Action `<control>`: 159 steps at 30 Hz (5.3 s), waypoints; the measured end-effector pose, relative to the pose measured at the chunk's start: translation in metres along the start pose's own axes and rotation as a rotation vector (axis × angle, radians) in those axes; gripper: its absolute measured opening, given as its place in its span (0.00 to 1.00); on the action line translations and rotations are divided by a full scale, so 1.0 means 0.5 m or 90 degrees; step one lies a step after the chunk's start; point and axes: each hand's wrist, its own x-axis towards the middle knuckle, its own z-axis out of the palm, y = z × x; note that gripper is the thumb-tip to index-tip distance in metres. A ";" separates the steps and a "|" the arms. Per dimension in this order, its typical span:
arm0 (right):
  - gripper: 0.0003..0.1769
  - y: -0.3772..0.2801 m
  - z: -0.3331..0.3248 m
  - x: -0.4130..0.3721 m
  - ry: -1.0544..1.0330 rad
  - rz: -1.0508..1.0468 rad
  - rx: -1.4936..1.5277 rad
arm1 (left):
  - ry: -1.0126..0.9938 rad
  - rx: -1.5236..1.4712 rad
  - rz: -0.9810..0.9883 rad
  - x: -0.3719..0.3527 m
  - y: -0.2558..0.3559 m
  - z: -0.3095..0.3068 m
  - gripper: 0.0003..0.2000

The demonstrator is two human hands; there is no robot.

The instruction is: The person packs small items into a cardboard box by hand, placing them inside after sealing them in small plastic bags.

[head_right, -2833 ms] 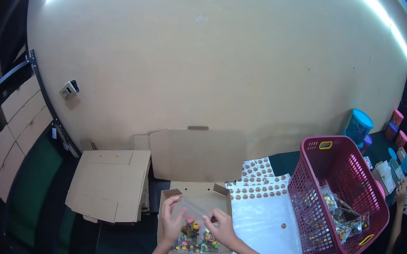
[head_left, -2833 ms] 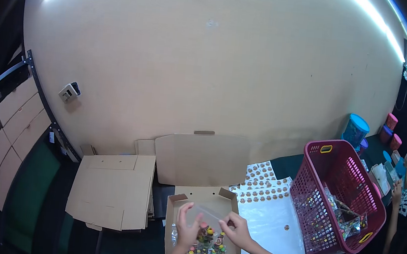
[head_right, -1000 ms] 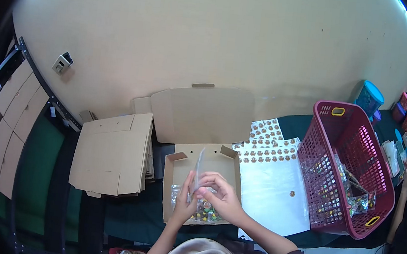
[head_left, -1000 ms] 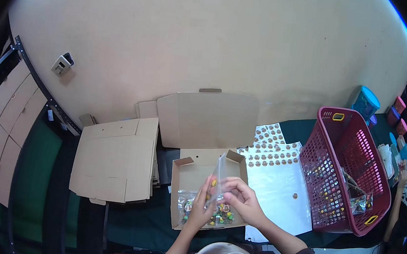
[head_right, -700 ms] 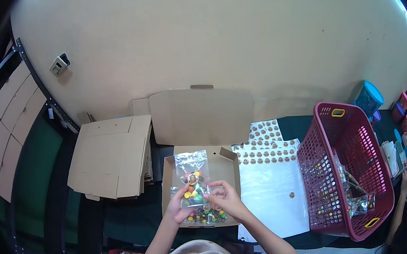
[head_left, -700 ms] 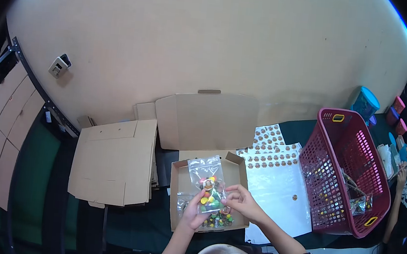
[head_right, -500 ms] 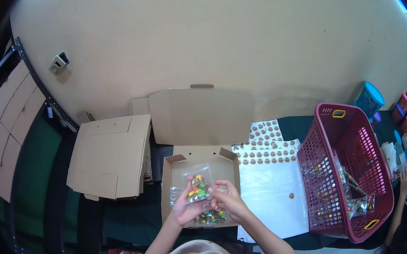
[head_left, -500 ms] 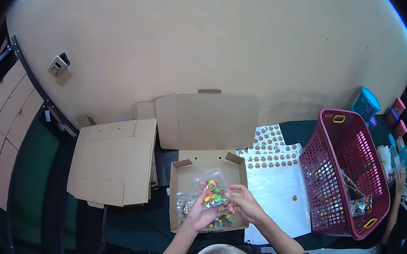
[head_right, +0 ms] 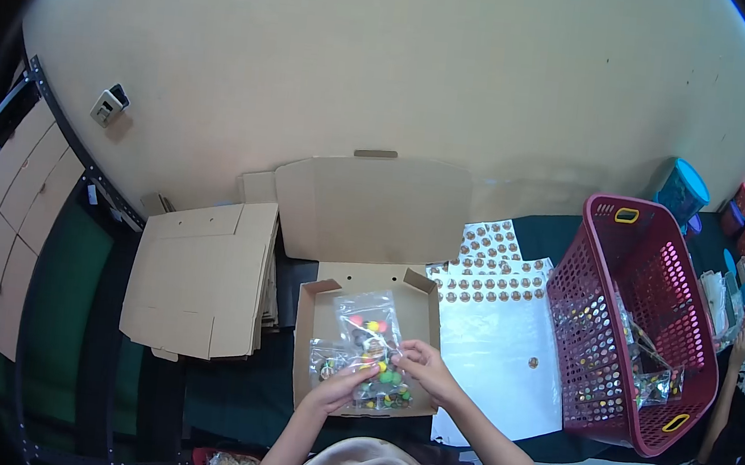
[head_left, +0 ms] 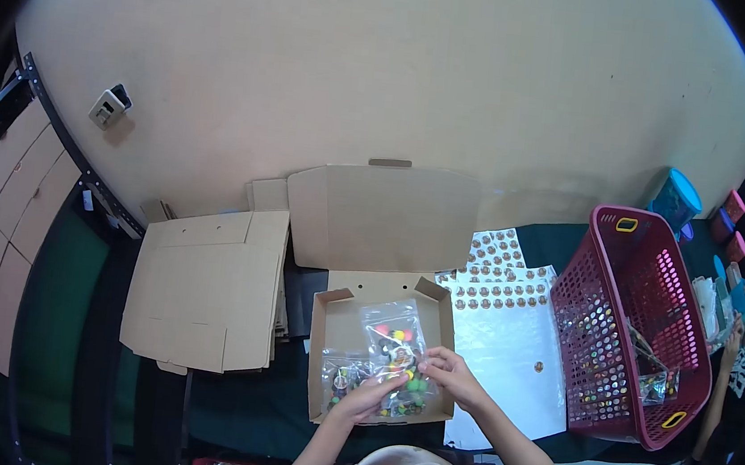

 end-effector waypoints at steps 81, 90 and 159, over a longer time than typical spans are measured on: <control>0.18 0.242 -0.133 -0.183 0.166 -0.089 -0.347 | 0.385 1.006 -0.045 0.107 -0.218 -0.188 0.51; 0.17 0.254 -0.131 -0.195 0.152 -0.057 -0.355 | 0.448 1.008 0.123 0.087 -0.242 -0.248 0.39; 0.17 -0.169 -0.197 -0.263 0.055 -0.085 0.532 | -0.010 0.386 0.234 0.114 -0.100 0.128 0.16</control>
